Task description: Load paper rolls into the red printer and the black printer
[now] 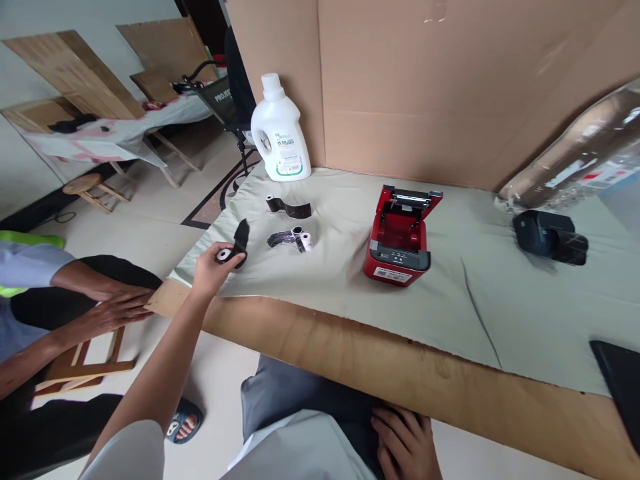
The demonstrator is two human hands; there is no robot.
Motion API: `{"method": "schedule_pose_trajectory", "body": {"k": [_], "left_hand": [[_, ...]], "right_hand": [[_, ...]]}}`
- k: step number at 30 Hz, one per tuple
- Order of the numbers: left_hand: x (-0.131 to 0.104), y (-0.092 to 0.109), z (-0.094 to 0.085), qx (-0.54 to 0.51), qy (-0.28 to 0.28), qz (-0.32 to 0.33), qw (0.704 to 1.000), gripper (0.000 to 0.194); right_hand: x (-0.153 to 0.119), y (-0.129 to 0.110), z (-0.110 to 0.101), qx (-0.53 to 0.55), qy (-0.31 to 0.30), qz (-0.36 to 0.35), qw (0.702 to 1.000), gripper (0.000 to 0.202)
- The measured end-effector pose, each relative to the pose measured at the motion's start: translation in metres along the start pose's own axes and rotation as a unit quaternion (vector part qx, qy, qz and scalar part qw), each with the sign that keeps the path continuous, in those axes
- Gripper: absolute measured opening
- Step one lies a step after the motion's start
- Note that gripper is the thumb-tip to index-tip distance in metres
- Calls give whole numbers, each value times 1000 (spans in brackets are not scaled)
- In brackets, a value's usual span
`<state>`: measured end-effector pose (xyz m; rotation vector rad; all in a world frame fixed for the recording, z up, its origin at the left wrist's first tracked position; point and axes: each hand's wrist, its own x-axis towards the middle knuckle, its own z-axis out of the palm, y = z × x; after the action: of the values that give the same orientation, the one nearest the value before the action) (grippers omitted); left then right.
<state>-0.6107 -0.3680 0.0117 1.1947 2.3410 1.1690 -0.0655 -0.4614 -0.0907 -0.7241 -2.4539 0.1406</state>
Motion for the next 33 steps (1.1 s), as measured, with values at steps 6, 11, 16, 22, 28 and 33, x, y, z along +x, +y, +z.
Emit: {"method": "schedule_pose_trajectory", "body": {"k": [6, 11, 16, 22, 28, 33], "left_hand": [[-7, 65, 7, -88, 9, 92, 992, 40], [-24, 135, 31, -143, -147, 164, 965, 65], [-53, 209, 67, -52, -272, 299, 913, 56], [-57, 257, 110, -52, -299, 400, 865, 57], [-46, 261, 145, -290, -351, 260, 851, 76], [-73, 248, 183, -382, -349, 130, 845, 27]], "right_hand": [[78, -1, -77, 173, 54, 66, 981, 38], [167, 12, -137, 147, 86, 52, 984, 27], [258, 33, -141, 122, 3, 90, 989, 19], [320, 64, -132, 66, -159, 104, 979, 15], [330, 112, -142, 274, -75, 177, 942, 19], [328, 165, -139, 341, -70, 245, 905, 22]]}}
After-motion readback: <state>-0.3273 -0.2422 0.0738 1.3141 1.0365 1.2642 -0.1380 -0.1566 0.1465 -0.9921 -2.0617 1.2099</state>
